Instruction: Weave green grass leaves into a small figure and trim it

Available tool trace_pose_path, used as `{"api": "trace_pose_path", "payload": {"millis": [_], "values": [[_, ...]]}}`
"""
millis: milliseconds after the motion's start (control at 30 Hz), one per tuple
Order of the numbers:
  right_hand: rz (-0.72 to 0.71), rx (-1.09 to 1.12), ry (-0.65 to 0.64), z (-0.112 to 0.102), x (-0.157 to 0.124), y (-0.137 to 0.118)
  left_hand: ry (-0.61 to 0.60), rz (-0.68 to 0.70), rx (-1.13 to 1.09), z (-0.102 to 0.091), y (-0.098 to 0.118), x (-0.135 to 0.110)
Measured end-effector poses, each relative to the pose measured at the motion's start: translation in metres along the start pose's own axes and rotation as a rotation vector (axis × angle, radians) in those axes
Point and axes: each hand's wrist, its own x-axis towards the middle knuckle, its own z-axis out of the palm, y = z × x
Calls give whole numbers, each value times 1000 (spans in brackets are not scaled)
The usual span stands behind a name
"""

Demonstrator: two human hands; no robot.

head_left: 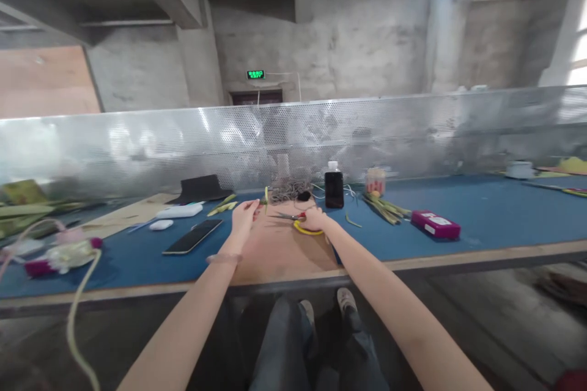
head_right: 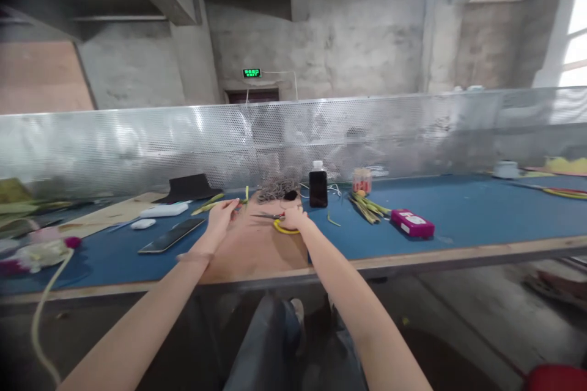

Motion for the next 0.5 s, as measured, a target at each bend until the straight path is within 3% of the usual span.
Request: {"api": "trace_pose_path", "payload": {"millis": [167,267,367,500], "values": [[-50,70,21,-2,-1,-15,-59,32,80,1,-4,-1],[-164,118,90,-1,-5,-25,-73,0,116,5,-8,2],[-290,229,189,7,-5,-34,-210,-106,74,13,-11,8],[-281,398,224,20,4,-36,-404,-271,-92,29,-12,14]]}}
